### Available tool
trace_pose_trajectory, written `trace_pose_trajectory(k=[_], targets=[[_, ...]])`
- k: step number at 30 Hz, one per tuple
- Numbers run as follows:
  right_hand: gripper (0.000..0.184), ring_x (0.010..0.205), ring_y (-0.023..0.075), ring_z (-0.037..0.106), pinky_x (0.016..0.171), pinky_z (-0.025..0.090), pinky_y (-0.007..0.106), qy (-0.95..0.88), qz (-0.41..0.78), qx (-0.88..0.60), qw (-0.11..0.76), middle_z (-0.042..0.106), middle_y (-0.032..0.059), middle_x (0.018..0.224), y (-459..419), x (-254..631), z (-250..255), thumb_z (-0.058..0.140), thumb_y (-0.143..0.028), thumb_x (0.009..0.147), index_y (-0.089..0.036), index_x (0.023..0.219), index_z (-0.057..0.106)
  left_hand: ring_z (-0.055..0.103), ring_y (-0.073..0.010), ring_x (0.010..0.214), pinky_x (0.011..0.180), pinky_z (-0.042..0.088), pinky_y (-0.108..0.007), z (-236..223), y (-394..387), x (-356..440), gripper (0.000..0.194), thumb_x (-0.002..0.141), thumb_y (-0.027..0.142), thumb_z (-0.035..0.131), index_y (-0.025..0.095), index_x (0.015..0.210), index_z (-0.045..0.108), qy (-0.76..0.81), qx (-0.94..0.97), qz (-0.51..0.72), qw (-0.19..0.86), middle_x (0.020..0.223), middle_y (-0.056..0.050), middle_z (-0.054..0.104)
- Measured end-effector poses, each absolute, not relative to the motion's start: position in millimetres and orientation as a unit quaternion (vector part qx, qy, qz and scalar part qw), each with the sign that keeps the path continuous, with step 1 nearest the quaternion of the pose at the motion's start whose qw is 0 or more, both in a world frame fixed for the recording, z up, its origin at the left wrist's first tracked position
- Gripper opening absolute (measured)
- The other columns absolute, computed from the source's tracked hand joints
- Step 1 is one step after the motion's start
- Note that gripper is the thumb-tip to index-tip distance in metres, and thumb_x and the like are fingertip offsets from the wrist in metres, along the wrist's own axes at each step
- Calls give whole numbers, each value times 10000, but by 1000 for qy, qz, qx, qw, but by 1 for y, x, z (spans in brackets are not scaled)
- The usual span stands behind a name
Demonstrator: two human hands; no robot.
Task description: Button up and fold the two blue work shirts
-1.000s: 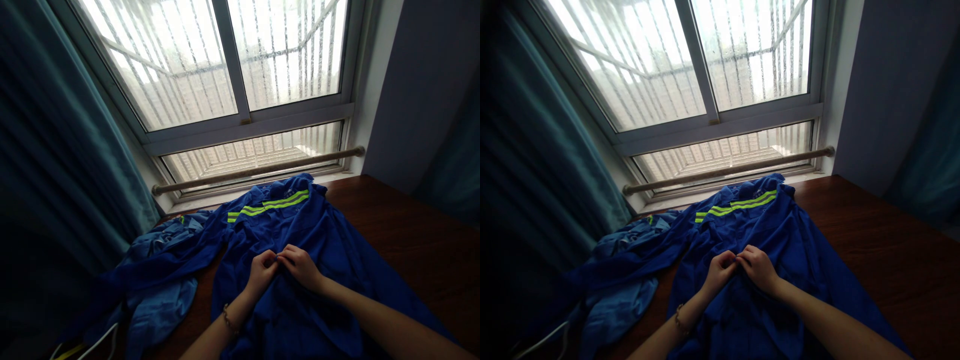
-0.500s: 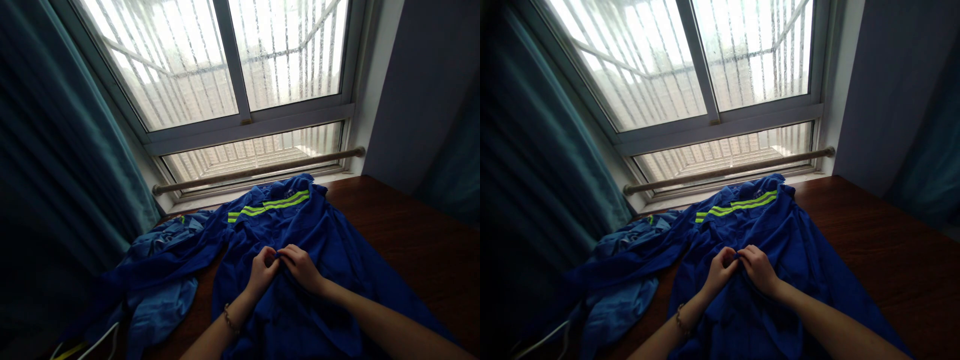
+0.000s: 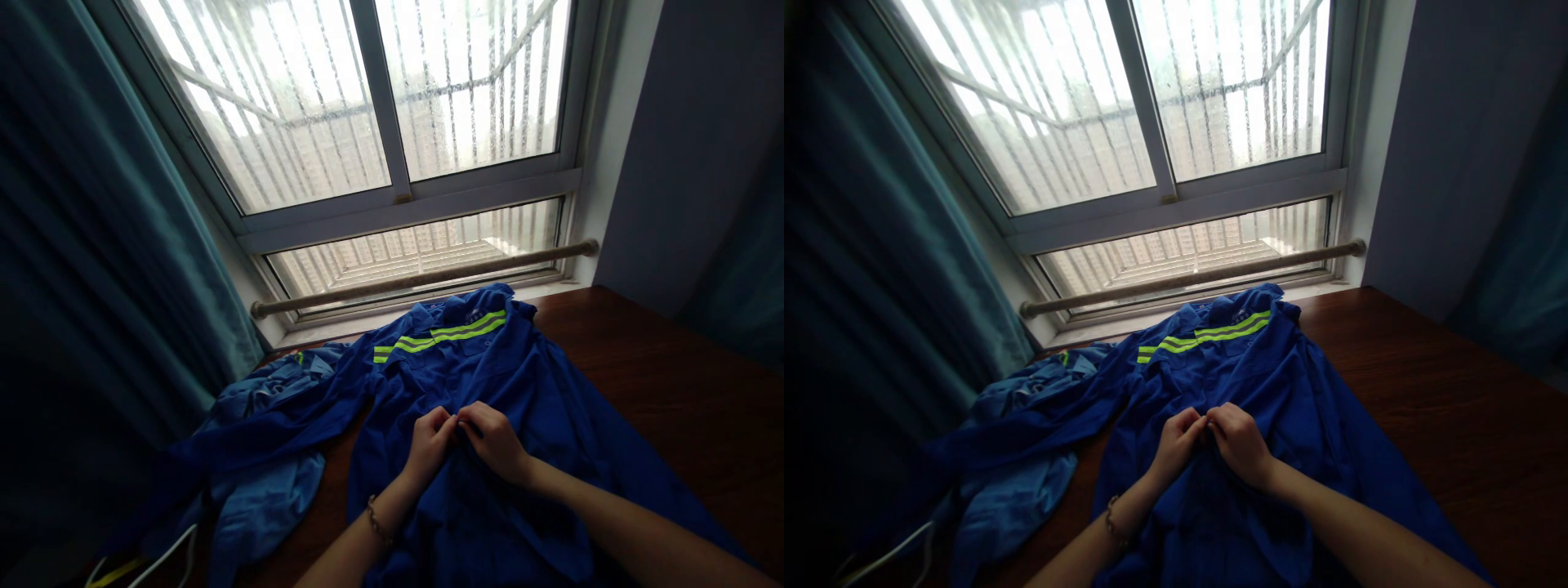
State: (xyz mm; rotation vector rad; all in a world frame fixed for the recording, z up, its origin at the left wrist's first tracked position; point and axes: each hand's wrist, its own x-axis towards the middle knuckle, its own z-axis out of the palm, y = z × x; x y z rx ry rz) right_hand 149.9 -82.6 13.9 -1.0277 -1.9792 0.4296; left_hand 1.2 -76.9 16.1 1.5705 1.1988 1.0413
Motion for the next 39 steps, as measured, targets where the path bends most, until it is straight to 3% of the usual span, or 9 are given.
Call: trace_pose_trajectory(k=[5,10,16,27,30,33,35,37,39], targets=[[212,772,160,507,737,408,305,-819,127,-408,382,569,51,794,-81,150,17,357,-141,860,-169,826,564,496,-104,499,488,356,-202,14,-77,1,281,780,387,479,138,657,517,473,591,437,486,537,8,551],[211,915,189,455,796,397,320,-833,60,-411,366,526,81,942,-85,149,24,373,-115,838,-171,896,568,548,-123,580,538,397,-214,10,-73,-1,247,775,379,493,136,747,530,470,583,464,473,612,-1,571],[110,788,193,510,676,428,290,-870,56,-447,200,542,64,844,-99,142,30,479,-188,776,-168,863,544,531,-118,552,518,420,-220,3,-65,-4,271,738,408,525,137,753,537,485,568,480,461,594,16,536],[423,775,282,601,626,443,343,-817,122,-563,-22,591,155,922,-127,141,65,512,-3,605,-100,1016,530,580,-154,650,608,437,-252,6,-57,-12,261,784,384,462,143,816,558,513,611,466,383,692,-36,608],[403,790,292,597,639,438,355,-815,126,-564,-31,596,154,922,-133,146,65,538,-19,602,-106,995,546,596,-165,716,668,446,-272,10,-60,-12,211,782,328,473,162,907,510,508,627,458,373,738,-35,618],[299,799,293,591,655,435,360,-809,144,-570,-4,603,145,894,-137,154,56,606,-161,636,-107,928,569,592,-167,780,721,447,-291,12,-64,-10,279,732,254,542,184,971,415,495,660,430,368,824,-39,611],[348,805,296,583,664,432,361,-802,162,-575,9,602,136,888,-139,161,50,661,-267,590,-114,890,572,576,-182,811,739,441,-309,14,-68,-8,357,675,233,601,182,952,381,504,692,389,339,874,-62,585],[389,809,293,575,661,427,350,-800,173,-574,17,599,123,891,-141,169,47,680,-266,526,-124,871,567,554,-206,829,746,433,-334,18,-75,-5,423,628,257,648,171,938,373,524,726,336,293,893,-83,554],[320,780,266,574,628,412,314,-809,182,-558,28,599,98,858,-142,177,47,631,-187,514,-141,823,567,530,-228,853,756,422,-352,27,-84,-3,486,587,302,686,159,944,388,533,762,269,249,910,-95,529]])
